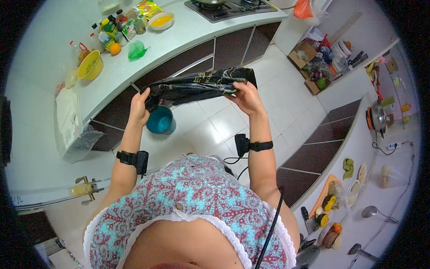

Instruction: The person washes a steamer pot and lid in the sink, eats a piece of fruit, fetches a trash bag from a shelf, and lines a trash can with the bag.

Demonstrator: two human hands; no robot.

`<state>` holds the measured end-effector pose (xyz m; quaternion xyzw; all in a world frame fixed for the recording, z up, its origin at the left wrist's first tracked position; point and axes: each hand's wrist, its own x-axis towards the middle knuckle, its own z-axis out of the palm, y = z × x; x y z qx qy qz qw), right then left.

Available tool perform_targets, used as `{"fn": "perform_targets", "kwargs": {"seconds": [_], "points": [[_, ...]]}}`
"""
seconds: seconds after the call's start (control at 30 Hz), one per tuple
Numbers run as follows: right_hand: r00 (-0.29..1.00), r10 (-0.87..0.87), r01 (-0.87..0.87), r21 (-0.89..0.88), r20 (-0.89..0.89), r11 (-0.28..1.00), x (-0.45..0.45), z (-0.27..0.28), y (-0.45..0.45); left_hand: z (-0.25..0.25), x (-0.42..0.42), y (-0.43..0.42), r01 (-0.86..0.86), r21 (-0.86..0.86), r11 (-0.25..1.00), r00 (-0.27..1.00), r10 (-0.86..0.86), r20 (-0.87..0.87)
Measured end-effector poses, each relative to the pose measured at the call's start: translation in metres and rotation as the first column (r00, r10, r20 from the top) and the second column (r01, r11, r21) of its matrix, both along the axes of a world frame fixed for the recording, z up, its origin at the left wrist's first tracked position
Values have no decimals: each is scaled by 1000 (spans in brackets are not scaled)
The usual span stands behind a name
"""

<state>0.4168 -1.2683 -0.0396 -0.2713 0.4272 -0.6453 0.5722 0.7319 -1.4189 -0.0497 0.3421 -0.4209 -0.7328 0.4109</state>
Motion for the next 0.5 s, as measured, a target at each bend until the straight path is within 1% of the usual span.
{"fn": "perform_targets", "kwargs": {"seconds": [0.03,0.07,0.1,0.13,0.2,0.23,0.27,0.33,0.37,0.4,0.43,0.47,0.5], "points": [[974,-82,96,-56,210,994,4,-3,-5,3,0,1,23,31,999,999,-22,-43],[898,-146,200,-90,415,976,9,-7,-10,5,0,3,47,61,997,995,-42,-85],[814,-33,156,-163,580,974,23,-1,-11,5,-4,6,70,87,994,993,-62,-98],[788,95,69,-240,608,968,38,1,-10,-4,-7,5,118,122,986,989,-106,-99],[780,117,38,-234,614,971,59,-22,-15,-19,-19,8,128,186,974,973,-87,-213],[824,48,36,-136,564,990,64,-36,-16,-10,-21,13,160,209,965,968,-113,-222],[846,44,18,-111,531,994,60,-46,-16,-10,-20,10,166,211,963,968,-118,-222],[935,-43,45,1,352,999,54,-32,-8,-12,-10,0,170,160,972,953,-121,-278],[934,-52,55,3,353,998,46,-30,-4,-11,-2,-5,196,190,962,930,-120,-348],[963,-69,75,-10,260,997,37,-30,0,-2,5,-6,172,219,960,931,-85,-356],[982,-89,94,-22,165,995,31,-29,5,-6,14,-12,147,184,972,937,-78,-341],[981,-99,103,-18,164,994,28,-28,11,-11,23,-20,123,145,982,942,-70,-328],[988,-104,107,-22,110,994,27,-23,16,-14,28,-22,130,149,980,941,-75,-329]]}}
